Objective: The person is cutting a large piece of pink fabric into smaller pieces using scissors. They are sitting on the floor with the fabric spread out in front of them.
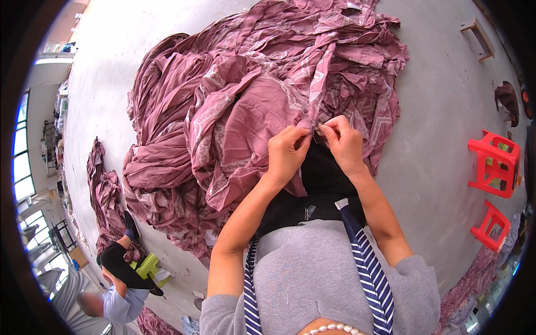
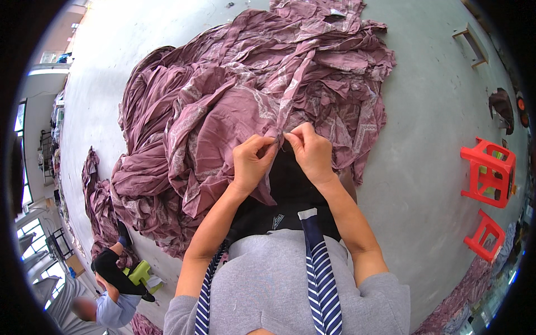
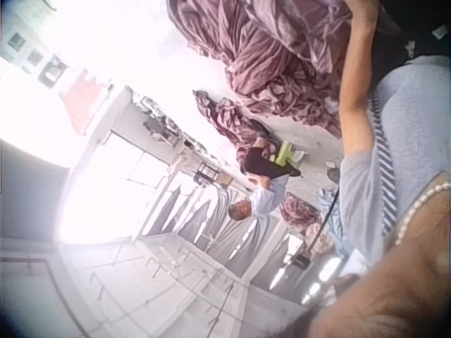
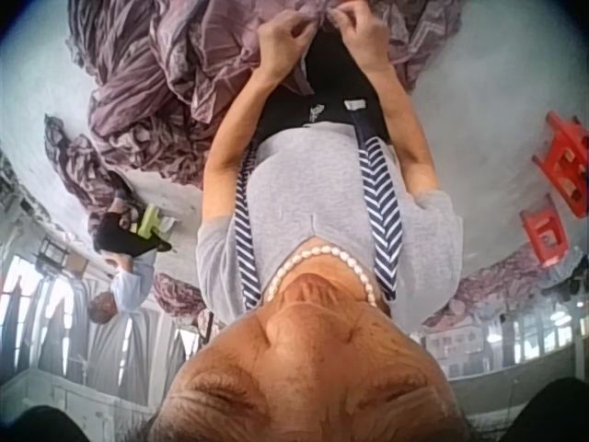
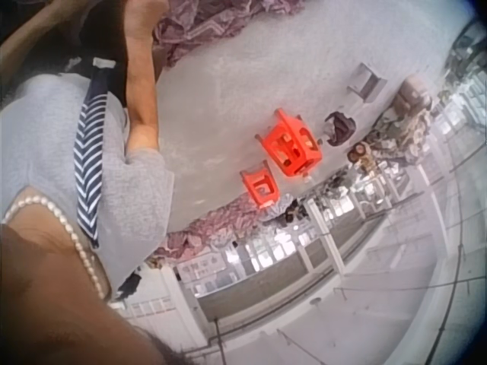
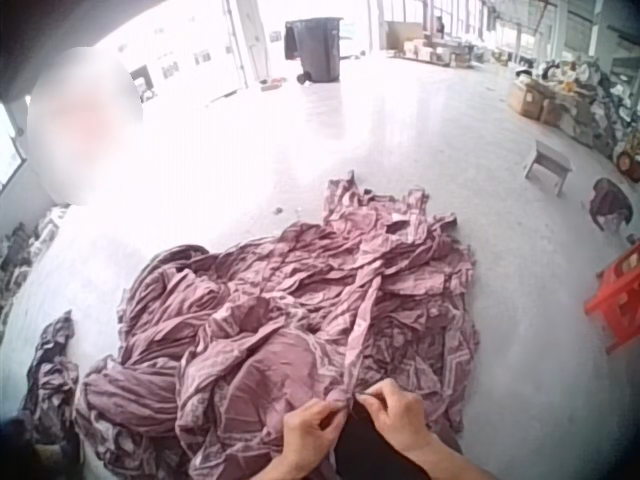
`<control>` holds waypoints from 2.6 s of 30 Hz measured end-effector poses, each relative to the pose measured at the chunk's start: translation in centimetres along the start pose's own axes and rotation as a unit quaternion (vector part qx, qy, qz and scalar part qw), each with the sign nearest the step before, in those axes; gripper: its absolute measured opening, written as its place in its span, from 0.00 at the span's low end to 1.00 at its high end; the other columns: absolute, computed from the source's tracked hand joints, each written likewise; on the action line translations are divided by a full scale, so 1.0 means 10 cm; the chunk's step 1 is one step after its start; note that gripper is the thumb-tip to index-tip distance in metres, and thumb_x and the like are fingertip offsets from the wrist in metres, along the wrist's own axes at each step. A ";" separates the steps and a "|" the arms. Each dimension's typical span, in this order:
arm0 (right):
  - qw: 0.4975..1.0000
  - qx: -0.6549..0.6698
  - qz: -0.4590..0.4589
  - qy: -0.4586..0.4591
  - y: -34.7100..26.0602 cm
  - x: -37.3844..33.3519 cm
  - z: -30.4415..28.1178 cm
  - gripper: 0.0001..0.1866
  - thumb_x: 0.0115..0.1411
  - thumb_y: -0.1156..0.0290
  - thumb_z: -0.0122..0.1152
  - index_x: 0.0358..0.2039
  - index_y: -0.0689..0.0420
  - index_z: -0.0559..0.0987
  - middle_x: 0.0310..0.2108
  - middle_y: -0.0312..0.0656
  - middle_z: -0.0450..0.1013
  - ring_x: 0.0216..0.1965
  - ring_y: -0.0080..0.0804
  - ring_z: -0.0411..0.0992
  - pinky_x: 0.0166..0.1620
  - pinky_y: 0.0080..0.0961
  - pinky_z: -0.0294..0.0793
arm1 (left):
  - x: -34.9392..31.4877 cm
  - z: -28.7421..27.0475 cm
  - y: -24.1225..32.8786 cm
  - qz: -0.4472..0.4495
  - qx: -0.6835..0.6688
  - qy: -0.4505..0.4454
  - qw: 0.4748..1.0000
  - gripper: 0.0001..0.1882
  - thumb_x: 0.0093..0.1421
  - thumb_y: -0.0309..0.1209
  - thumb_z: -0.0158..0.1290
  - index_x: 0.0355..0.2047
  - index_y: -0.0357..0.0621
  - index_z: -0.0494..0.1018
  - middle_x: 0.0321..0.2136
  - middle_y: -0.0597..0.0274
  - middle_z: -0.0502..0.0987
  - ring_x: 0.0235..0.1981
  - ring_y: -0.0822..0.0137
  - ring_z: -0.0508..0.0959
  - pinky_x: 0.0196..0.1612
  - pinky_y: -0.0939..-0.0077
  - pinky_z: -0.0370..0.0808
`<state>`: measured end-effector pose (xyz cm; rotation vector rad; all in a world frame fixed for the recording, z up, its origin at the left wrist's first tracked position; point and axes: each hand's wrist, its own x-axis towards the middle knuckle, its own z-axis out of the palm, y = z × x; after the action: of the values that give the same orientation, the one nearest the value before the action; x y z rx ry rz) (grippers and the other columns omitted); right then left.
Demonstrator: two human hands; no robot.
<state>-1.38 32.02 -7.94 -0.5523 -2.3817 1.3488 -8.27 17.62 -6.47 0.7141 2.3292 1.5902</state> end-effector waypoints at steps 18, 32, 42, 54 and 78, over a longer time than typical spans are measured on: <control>0.911 0.353 0.184 -0.111 0.07 0.00 -0.03 0.08 0.63 0.68 0.58 0.31 0.59 0.74 0.20 0.29 0.68 0.20 0.10 0.60 0.23 0.10 0.55 | 0.05 -0.13 -0.16 -0.330 -0.396 -0.061 0.855 0.09 0.59 0.32 0.58 0.34 0.38 0.77 0.27 0.68 0.79 0.25 0.82 0.74 0.28 0.87 0.70; 0.990 0.132 0.048 -0.034 0.00 -0.29 0.07 0.12 0.60 0.67 0.61 0.39 0.62 0.73 0.26 0.39 0.74 0.26 0.21 0.72 0.31 0.18 0.72 | 0.09 -0.16 -0.27 -0.390 -0.493 -0.075 0.774 0.07 0.61 0.31 0.56 0.36 0.40 0.76 0.28 0.66 0.80 0.24 0.79 0.77 0.27 0.85 0.74; 0.999 0.018 -0.043 -0.016 0.01 -0.14 0.11 0.09 0.58 0.69 0.63 0.34 0.60 0.74 0.22 0.37 0.73 0.22 0.21 0.72 0.26 0.20 0.71 | 0.04 -0.13 -0.28 -0.373 -0.469 -0.072 0.797 0.08 0.61 0.30 0.56 0.36 0.39 0.76 0.28 0.66 0.79 0.25 0.79 0.77 0.29 0.86 0.73; 0.948 0.241 0.133 -0.157 -0.18 -0.34 -0.02 0.12 0.57 0.67 0.66 0.34 0.59 0.74 0.24 0.28 0.70 0.23 0.13 0.65 0.27 0.13 0.65 | 0.16 -0.18 -0.34 -0.392 -0.502 -0.022 0.771 0.07 0.59 0.31 0.57 0.35 0.41 0.76 0.28 0.65 0.80 0.25 0.76 0.78 0.28 0.82 0.76; 0.751 0.307 -0.116 -0.573 -0.82 -0.84 -0.02 0.08 0.52 0.73 0.63 0.30 0.62 0.75 0.23 0.43 0.70 0.25 0.34 0.70 0.30 0.26 0.68 | -0.59 -0.40 0.15 -0.240 -0.343 -0.316 0.852 0.24 0.66 0.40 0.49 0.55 0.36 0.65 0.46 0.68 0.72 0.48 0.77 0.70 0.53 0.81 0.66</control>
<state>4.59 24.17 -1.64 1.0329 -2.2582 2.6311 -4.60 11.81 -4.05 0.3497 1.2069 1.4832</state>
